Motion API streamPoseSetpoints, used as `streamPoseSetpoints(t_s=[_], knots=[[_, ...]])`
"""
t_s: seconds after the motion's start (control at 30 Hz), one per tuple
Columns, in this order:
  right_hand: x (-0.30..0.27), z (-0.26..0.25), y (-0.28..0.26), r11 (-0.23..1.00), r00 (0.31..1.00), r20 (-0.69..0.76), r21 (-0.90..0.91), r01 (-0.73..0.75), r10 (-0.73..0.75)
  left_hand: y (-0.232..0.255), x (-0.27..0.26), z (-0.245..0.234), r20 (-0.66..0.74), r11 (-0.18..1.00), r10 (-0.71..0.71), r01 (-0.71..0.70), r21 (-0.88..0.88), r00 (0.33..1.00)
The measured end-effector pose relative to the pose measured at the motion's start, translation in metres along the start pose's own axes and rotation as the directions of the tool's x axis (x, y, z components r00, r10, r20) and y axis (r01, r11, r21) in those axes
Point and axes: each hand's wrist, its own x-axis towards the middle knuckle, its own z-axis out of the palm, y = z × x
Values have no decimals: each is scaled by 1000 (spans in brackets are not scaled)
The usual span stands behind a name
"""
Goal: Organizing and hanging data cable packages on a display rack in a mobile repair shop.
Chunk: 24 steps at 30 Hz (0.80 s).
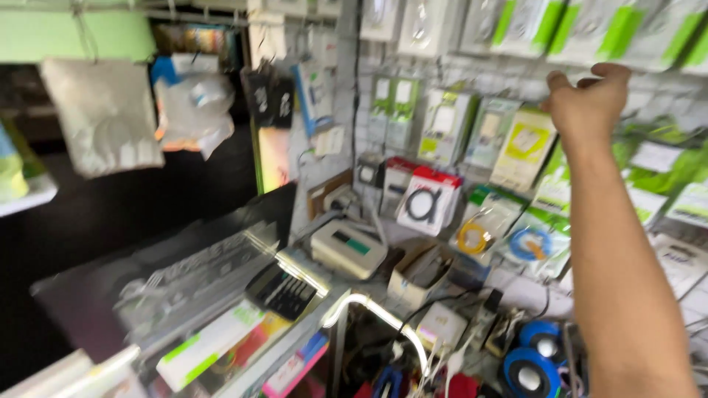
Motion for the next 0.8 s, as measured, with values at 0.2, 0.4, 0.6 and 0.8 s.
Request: streamPoseSetpoints(t_s=[0.2, 0.4, 0.6, 0.8], knots=[[-187, -65, -19, 974, 899, 415, -104, 199, -139, -10, 26, -111, 175, 989, 130, -140, 42, 976], [-356, -171, -42, 967, 816, 578, -225, 118, 35, -3, 45, -133, 329, 946, 303, -323, 7, 895], [-547, -293, 0, 964, 918, 305, -161, -210, 251, -12, 59, -151, 475, 874, 485, -422, -240, 734], [-856, -381, 89, 412, 444, -311, -165, -896, 841, -6, 76, -160, 527, 754, 640, -322, -573, 560]])
